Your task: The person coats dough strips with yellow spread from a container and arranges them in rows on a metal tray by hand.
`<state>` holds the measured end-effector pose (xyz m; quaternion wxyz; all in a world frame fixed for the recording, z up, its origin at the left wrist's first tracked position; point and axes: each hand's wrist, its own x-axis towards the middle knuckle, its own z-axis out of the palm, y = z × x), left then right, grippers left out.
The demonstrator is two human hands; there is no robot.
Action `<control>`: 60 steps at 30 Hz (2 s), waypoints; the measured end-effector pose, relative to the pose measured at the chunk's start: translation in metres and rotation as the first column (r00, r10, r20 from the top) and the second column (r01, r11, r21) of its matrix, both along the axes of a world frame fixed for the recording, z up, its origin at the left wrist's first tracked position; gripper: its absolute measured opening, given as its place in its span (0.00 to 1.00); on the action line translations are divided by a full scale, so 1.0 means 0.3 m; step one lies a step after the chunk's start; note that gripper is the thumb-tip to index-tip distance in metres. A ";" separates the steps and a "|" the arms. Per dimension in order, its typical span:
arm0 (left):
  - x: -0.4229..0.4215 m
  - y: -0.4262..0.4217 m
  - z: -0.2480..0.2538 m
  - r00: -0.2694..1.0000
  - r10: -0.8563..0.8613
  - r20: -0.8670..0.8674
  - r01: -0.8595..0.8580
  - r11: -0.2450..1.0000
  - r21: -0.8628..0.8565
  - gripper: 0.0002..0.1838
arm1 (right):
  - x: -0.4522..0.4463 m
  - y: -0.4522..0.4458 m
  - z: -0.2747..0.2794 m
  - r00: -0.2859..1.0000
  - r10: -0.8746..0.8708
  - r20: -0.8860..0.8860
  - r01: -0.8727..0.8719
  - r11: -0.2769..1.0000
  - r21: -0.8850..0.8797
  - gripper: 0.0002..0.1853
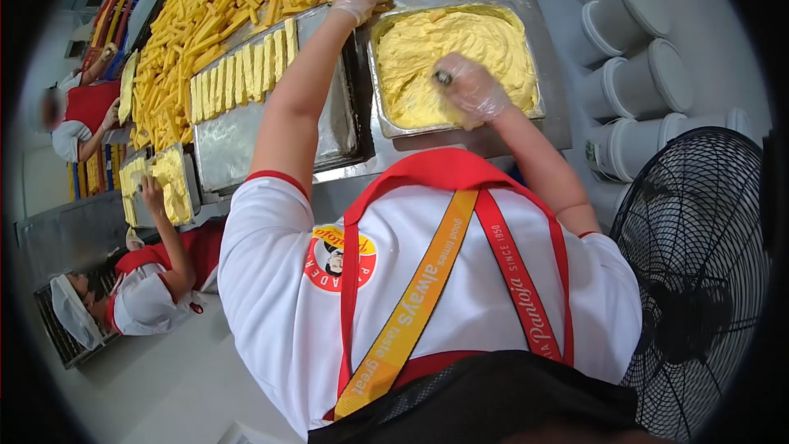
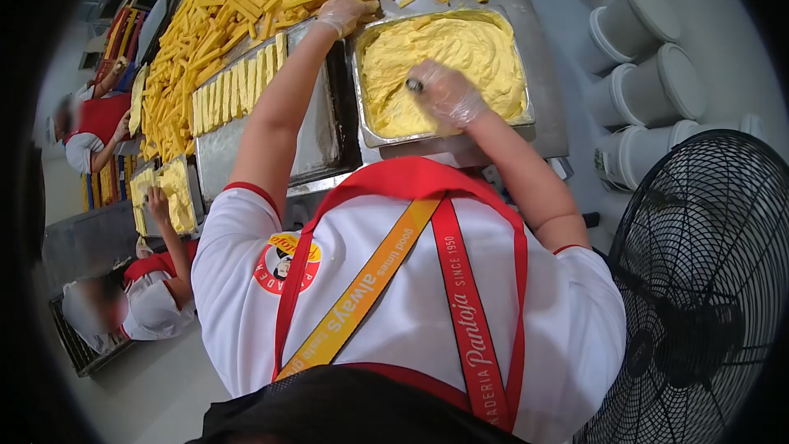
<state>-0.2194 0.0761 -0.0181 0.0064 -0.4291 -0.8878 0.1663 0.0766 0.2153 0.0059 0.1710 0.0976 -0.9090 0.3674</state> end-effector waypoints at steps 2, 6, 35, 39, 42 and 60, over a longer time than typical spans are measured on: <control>-0.046 0.007 -0.031 0.991 -0.064 0.115 0.063 0.998 0.007 0.13 | 0.001 0.001 -0.004 0.994 0.034 0.100 -0.016 0.984 -0.179 0.07; -0.015 0.003 0.013 0.989 -0.141 0.053 0.137 0.988 0.075 0.17 | -0.043 0.091 -0.077 0.949 -0.314 0.036 0.315 0.935 -0.162 0.11; 0.748 -0.246 0.036 0.831 -0.174 0.528 -0.376 0.525 0.764 0.27 | 0.058 0.071 0.055 0.955 -0.266 0.130 0.295 0.812 -0.504 0.15; 0.770 -0.244 0.031 0.844 -0.188 0.503 -0.345 0.526 0.777 0.25 | 0.018 0.101 -0.016 0.847 -0.425 0.319 0.512 0.814 -0.273 0.16; 0.771 -0.242 0.021 0.858 -0.179 0.481 -0.327 0.532 0.781 0.25 | 0.026 0.109 -0.021 0.859 -0.471 0.200 0.506 0.839 -0.200 0.16; 0.783 -0.248 0.017 0.788 0.069 0.612 -0.535 0.569 0.624 0.21 | 0.077 0.067 -0.051 0.958 -0.283 0.042 0.268 0.837 -0.477 0.16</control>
